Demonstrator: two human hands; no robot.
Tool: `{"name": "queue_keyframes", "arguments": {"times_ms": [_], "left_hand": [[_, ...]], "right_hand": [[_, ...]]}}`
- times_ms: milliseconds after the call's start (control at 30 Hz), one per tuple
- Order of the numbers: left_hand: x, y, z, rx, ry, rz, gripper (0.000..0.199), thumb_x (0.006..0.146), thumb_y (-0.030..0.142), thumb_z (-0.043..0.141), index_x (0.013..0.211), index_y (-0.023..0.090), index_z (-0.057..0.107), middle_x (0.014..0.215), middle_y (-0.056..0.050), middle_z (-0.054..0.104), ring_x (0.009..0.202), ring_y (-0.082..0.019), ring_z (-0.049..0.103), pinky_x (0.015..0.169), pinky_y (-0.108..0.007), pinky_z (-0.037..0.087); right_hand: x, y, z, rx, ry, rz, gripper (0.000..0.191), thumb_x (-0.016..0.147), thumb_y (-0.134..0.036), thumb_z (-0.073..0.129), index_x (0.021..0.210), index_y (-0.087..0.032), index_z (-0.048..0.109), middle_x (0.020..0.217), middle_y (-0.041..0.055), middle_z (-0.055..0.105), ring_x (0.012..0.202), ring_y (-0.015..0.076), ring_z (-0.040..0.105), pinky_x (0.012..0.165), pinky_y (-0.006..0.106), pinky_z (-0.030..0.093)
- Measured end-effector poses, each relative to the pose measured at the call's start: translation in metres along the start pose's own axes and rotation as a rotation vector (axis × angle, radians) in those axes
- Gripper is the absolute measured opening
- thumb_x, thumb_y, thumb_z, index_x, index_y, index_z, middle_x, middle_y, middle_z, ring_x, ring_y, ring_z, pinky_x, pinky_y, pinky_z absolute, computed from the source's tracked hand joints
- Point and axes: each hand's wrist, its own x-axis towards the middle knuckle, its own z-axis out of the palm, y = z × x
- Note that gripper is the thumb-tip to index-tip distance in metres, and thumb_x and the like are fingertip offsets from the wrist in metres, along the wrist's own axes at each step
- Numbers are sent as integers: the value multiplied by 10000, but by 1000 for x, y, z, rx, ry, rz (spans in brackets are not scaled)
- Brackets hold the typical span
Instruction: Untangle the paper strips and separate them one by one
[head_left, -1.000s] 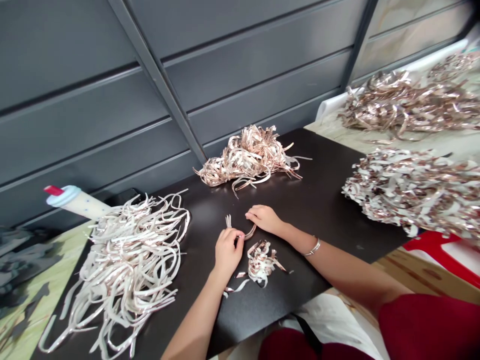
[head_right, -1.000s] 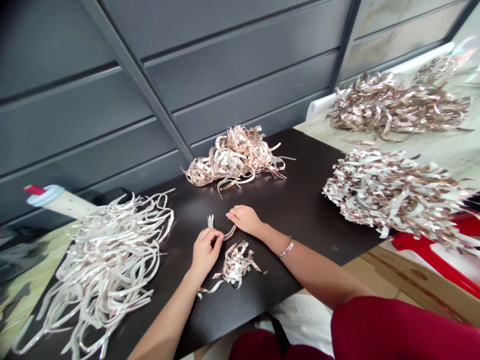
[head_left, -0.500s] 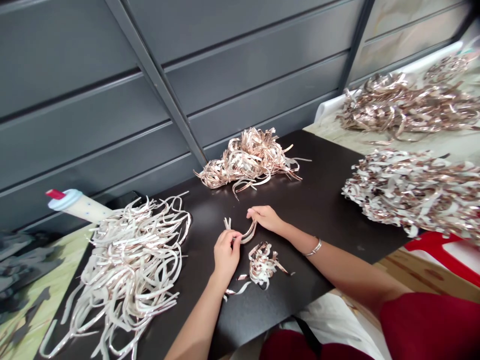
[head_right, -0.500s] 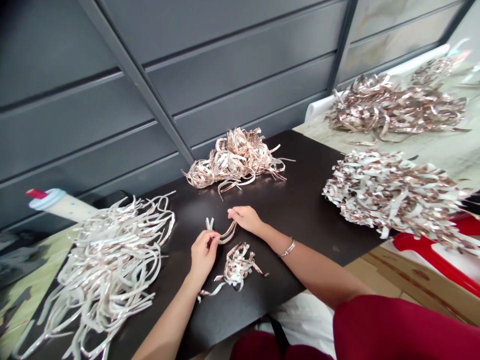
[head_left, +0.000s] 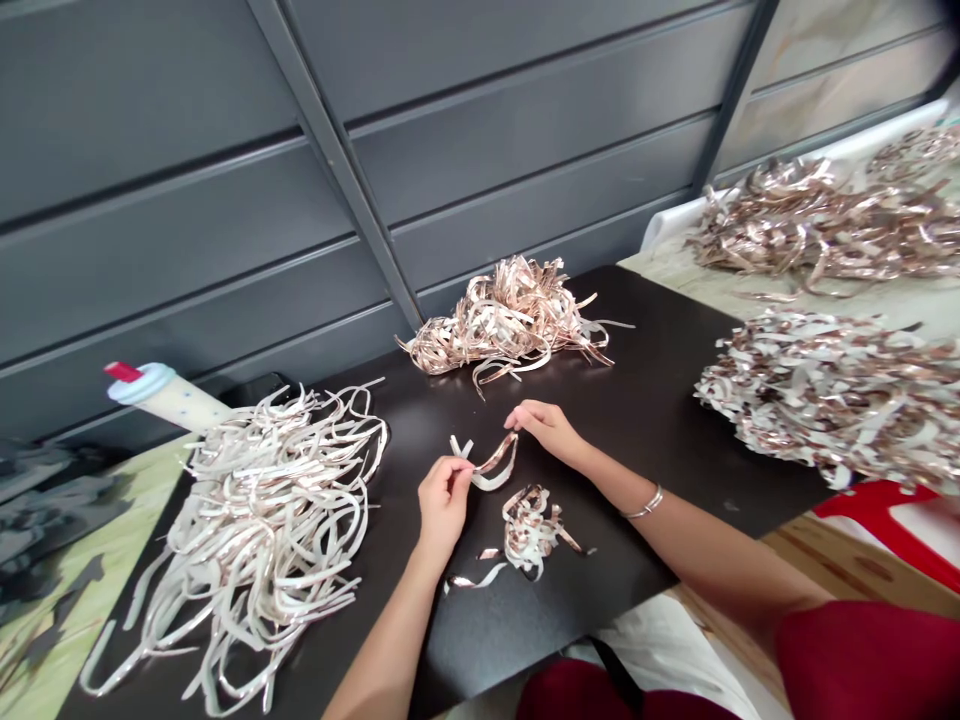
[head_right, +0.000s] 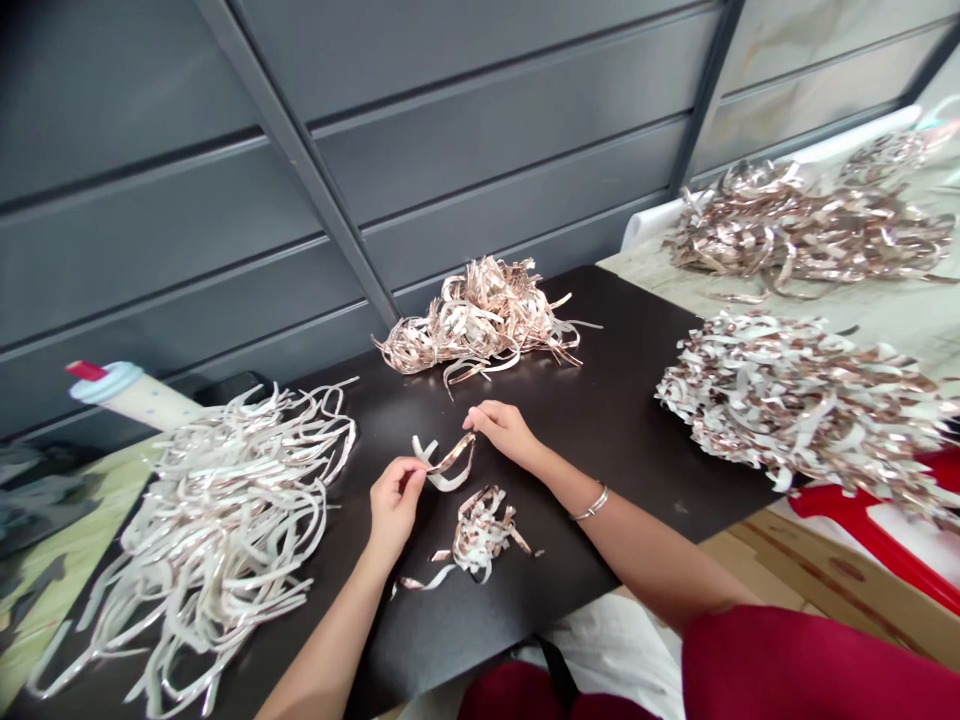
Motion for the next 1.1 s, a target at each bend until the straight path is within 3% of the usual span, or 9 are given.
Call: {"name": "queue_keyframes", "arguments": {"times_ms": [167, 300, 533, 700, 833, 1100], "left_hand": [[1, 0, -7, -164, 56, -93, 169, 838, 299, 532, 757, 171, 607, 711, -11, 616, 670, -148, 564, 651, -243, 438], [1, 2, -7, -184, 56, -118, 190, 825, 332, 553, 744, 170, 612, 676, -7, 602, 634, -148, 555, 616, -238, 425], [2, -2, -5, -187, 36, -136, 173, 820, 317, 559, 743, 171, 612, 649, 8, 572, 594, -123, 511, 573, -218, 399], [1, 0, -9, -256, 88, -173, 184, 816, 341, 564, 760, 171, 607, 656, 15, 555, 553, -100, 457, 533, -202, 369], [-1, 4, -8, -364, 113, -183, 227, 813, 384, 577, 773, 162, 602, 666, 9, 551, 518, -85, 422, 506, -199, 359], [4, -7, -8, -469, 197, -237, 234, 793, 396, 611, 765, 165, 589, 619, 25, 515, 499, -77, 383, 494, -198, 324]], "right_hand": [[-3, -7, 0, 106, -154, -62, 336, 836, -457, 547, 785, -156, 687, 766, 42, 645, 721, 150, 588, 698, 259, 456], [-4, -2, 5, 43, -280, 47, 266, 780, -400, 620, 769, -140, 673, 663, 0, 597, 620, 118, 526, 603, 227, 416], [-5, 8, 7, 44, -372, 184, 176, 769, -299, 613, 728, -136, 665, 509, -42, 567, 479, 83, 524, 504, 182, 397], [-5, 13, 7, 53, -348, 307, 120, 761, -247, 595, 824, -152, 633, 448, -74, 556, 333, 50, 460, 392, 151, 366], [-4, 14, 7, 75, -362, 362, 142, 702, -272, 665, 691, -146, 601, 479, -54, 582, 317, 38, 460, 339, 138, 352], [-7, 14, 12, 162, -404, 426, 219, 728, -338, 657, 676, -139, 582, 477, -43, 580, 349, 63, 537, 321, 131, 393]]}}
